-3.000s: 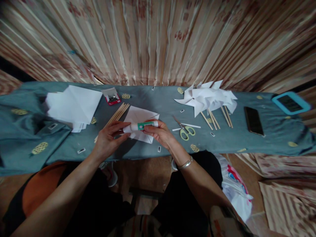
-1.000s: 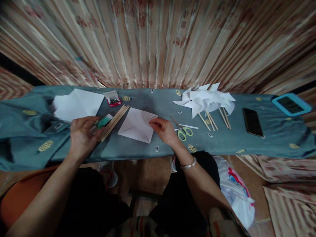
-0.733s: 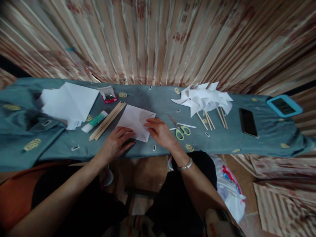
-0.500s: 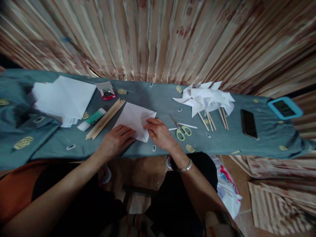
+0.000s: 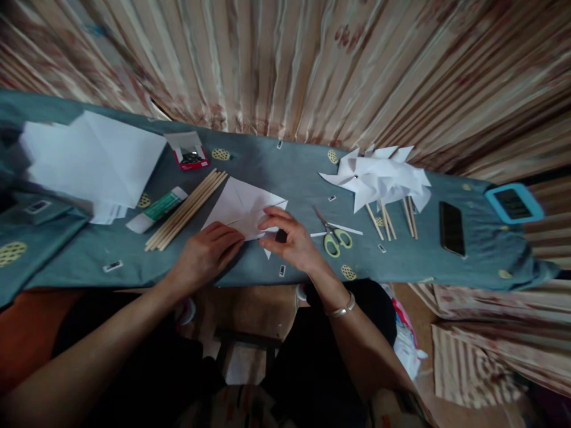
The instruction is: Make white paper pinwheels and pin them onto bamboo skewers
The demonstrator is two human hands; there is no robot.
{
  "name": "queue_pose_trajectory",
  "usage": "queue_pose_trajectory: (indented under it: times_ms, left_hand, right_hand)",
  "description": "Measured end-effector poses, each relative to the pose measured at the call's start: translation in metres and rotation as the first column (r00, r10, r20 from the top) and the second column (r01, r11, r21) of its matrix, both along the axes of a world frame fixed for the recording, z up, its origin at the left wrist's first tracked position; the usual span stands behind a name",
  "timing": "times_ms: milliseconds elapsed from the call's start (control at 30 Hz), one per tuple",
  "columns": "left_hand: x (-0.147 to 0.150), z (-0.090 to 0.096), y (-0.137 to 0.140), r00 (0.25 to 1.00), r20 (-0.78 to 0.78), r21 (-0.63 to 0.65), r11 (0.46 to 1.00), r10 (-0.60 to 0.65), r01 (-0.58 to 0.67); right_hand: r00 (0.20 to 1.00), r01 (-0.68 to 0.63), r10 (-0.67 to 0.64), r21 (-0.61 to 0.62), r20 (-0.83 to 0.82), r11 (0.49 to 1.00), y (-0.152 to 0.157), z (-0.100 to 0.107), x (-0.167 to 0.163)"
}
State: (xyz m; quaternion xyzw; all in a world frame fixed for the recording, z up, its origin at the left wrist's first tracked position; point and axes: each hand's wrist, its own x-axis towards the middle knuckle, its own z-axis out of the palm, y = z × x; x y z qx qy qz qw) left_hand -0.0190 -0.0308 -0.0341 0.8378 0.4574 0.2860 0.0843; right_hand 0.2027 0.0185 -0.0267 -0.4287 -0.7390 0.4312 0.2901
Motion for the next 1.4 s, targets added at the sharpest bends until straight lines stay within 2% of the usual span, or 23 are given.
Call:
queue_pose_trajectory:
  times_ms: [200, 300, 500, 767, 1400]
  left_hand:
    - [-0.001, -0.003, -0.002, 0.999, 0.040, 0.001, 1.000, -0.003, 0.003]
    - [-0.001, -0.006, -0.004, 0.996, 0.088, 0.011, 1.000, 0.012, -0.013]
    - [-0.002, -0.011, -0.006, 0.992, 0.119, 0.026, 0.999, -0.049, 0.047]
    - [0.000, -0.011, -0.005, 0.991, 0.136, -0.005, 1.000, -0.005, 0.006]
    - [0.001, -0.012, -0.004, 0.984, 0.177, -0.045, 0.999, 0.005, 0.003]
  right_hand:
    - [0.993, 0.078, -0.081, -0.037, -0.089, 0.996, 0.002, -0.007, -0.011]
    - [0.989, 0.131, -0.130, 0.010, -0.064, 0.991, 0.001, -0.010, -0.017]
    - [0.981, 0.192, -0.194, 0.120, 0.007, 0.974, 0.000, -0.012, -0.027]
    - [0.966, 0.230, -0.248, 0.202, 0.069, 0.952, -0.004, -0.013, -0.033]
    - [0.969, 0.152, -0.203, 0.306, 0.142, 0.940, -0.010, -0.011, -0.036]
